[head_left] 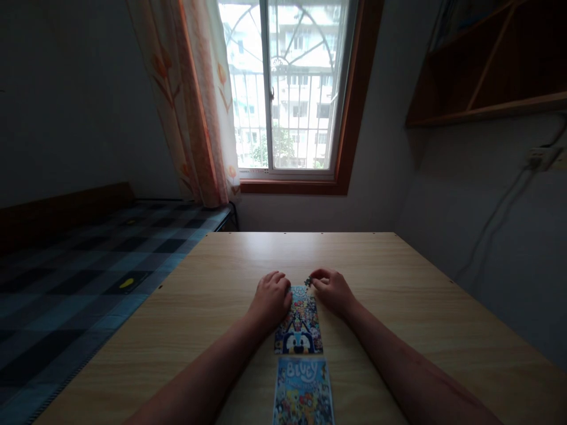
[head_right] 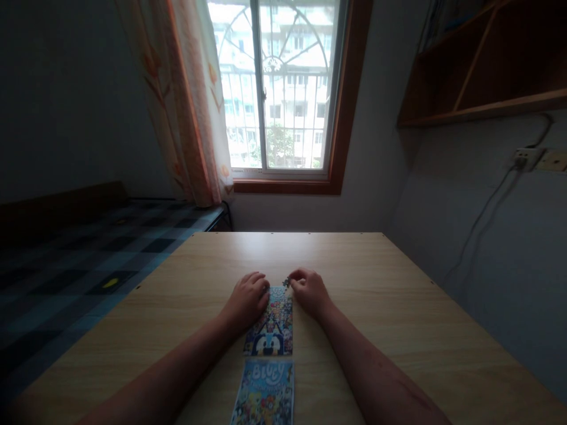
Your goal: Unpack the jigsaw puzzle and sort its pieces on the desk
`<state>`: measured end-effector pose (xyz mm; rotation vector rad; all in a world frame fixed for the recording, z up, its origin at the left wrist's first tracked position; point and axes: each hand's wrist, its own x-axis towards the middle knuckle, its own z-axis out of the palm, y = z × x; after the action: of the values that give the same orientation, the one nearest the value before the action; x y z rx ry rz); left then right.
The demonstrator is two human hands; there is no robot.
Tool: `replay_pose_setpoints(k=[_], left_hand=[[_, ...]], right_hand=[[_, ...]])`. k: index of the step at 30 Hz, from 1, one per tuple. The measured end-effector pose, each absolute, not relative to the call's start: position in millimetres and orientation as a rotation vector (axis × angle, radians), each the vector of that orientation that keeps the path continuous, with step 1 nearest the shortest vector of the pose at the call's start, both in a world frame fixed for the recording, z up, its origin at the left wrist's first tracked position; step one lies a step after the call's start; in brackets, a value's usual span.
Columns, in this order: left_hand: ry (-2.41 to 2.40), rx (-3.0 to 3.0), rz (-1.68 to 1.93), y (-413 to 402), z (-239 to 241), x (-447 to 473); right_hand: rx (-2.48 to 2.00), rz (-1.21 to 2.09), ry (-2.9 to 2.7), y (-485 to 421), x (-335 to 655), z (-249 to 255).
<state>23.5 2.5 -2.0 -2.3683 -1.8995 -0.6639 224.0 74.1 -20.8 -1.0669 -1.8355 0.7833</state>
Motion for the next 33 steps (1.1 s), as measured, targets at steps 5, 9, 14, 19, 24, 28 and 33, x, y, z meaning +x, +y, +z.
replay_pose_setpoints(k=[5,9,14,19,24,28,33], left_hand=[[-1.827,-2.321,-0.837,1,5,24],[-1.660,-2.349,-0.964,-1,11,25],[-1.579,-2.407,-1.024,-1,13,25],[-1.649,-2.397,-1.121,3,9,22],[-1.686,-2.379,-1.197,5,6,20],[-1.719,-2.363,-1.241,5,6,20],[-1.809,-2.269,-1.276,9,4,13]], right_hand=[[-0.941,0.729,-1.819,68,220,-16],[-0.855,0.671,-1.862,58,213,-10],[-0.804,0.668,-1.881,51,209,-7],[-0.811,0.657,-1.886,52,209,-7],[-0.790,0.632,-1.894,51,207,-7],[-0.772,0.628,-1.887,50,207,-7],[-0.807,0.622,-1.854,54,209,-8]])
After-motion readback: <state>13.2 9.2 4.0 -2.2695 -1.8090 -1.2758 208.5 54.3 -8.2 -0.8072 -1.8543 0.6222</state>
